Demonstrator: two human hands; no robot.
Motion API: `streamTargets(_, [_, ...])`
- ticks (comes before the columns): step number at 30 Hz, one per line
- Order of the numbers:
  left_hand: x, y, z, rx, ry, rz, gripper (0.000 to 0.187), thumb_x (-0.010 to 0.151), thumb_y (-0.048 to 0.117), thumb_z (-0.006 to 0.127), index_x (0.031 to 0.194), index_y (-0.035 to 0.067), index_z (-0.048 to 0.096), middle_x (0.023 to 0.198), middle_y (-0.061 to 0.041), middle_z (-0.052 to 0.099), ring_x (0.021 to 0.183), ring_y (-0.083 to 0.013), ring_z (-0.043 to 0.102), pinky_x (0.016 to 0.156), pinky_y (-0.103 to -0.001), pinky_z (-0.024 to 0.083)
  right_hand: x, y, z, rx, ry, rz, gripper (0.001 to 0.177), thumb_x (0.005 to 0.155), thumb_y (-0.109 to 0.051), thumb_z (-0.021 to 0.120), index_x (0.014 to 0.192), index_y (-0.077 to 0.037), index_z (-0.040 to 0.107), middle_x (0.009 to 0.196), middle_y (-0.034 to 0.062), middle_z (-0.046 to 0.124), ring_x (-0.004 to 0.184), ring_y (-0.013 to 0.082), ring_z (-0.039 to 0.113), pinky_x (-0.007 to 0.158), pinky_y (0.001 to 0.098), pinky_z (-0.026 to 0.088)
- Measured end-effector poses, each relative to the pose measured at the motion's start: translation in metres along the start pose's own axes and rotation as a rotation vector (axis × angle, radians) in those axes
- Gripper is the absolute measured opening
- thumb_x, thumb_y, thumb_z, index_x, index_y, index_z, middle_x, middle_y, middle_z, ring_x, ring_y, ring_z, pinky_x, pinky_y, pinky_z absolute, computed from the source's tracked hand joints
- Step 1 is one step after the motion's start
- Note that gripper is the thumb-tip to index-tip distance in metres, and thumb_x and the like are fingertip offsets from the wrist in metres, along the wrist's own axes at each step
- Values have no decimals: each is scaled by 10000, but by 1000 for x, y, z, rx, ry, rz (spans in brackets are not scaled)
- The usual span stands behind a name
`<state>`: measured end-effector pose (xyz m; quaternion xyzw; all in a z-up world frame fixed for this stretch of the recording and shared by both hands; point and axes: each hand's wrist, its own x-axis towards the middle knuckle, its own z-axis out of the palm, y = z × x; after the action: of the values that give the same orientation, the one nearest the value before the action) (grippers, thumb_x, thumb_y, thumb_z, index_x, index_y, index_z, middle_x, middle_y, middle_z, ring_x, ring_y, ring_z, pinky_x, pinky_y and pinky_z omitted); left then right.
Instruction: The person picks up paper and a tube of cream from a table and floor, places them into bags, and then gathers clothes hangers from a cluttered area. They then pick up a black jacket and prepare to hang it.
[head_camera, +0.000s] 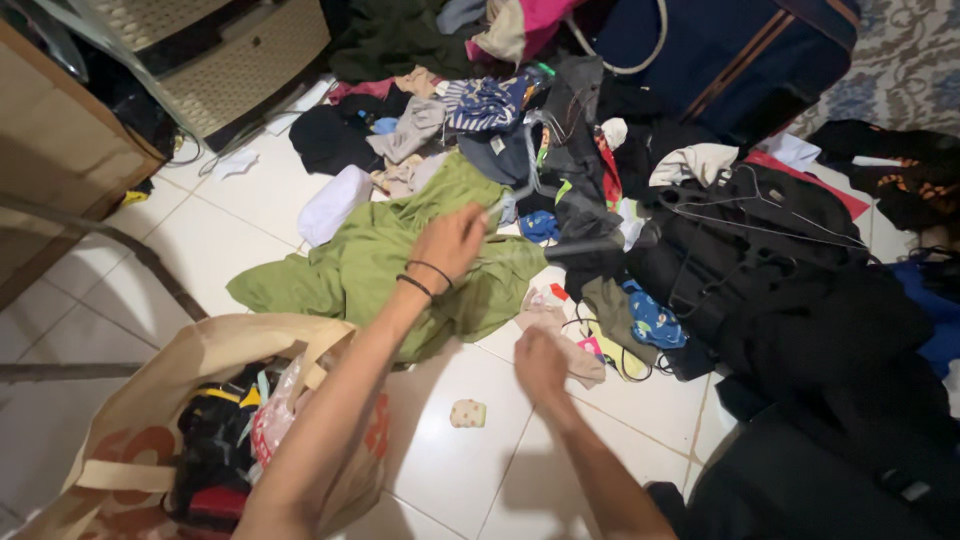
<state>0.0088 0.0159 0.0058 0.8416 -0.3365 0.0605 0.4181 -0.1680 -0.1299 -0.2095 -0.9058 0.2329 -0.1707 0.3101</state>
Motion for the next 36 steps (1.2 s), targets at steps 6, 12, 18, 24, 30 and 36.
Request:
streamTargets(6, [17, 5, -25, -39, 271, -182, 288, 1014, 350, 530, 1036, 102, 675, 679, -210, 632, 689, -447, 638, 601, -531, 460, 61, -63, -140, -43, 98, -105, 347, 899, -377, 703, 807, -42, 704, 707, 205, 662, 676, 399, 639, 608, 483, 479])
streamTargets(12, [27, 7, -34, 0, 330, -184, 301, 1049, 348, 523, 984, 93, 668, 739, -182, 658, 748, -431, 652, 618, -533, 455, 68, -85, -214, 53, 135, -328, 349, 939, -341, 725, 777, -32, 708, 676, 149, 622, 561, 296, 592, 539, 392, 432])
streamTargets(18, [21, 12, -26, 83, 179, -239, 309, 991, 396, 532, 1017, 143, 707, 721, -180, 665, 739, -424, 657, 622, -537, 462, 74, -87, -261, 192, 202, -86, 249, 961, -262, 723, 876, -30, 752, 619, 75, 626, 547, 118, 514, 512, 329, 388])
streamTargets(24, [21, 11, -5, -10, 222, -343, 330, 984, 412, 521, 1014, 145, 713, 774, -177, 684, 790, -419, 664, 655, -519, 477, 75, -68, -292, 503, 200, 98, 222, 1029, -185, 660, 946, -7, 762, 681, -58, 554, 604, 39, 446, 530, 233, 319])
streamTargets(30, [43, -41, 41, -522, 417, -196, 257, 1014, 306, 584, 942, 73, 665, 834, -55, 731, 720, -179, 628, 657, -332, 485, 83, -61, -278, 1017, 48, 210, 221, 1050, -142, 565, 1184, -15, 687, 811, 10, 615, 612, 71, 529, 515, 223, 387])
streamTargets(36, [25, -43, 125, -861, 130, -254, 169, 994, 242, 634, 964, 83, 681, 758, 27, 618, 656, -81, 546, 598, -254, 450, 80, -85, -232, 1027, 9, 198, 257, 1025, -174, 526, 1213, -27, 620, 1037, 88, 739, 812, 140, 703, 667, 261, 570])
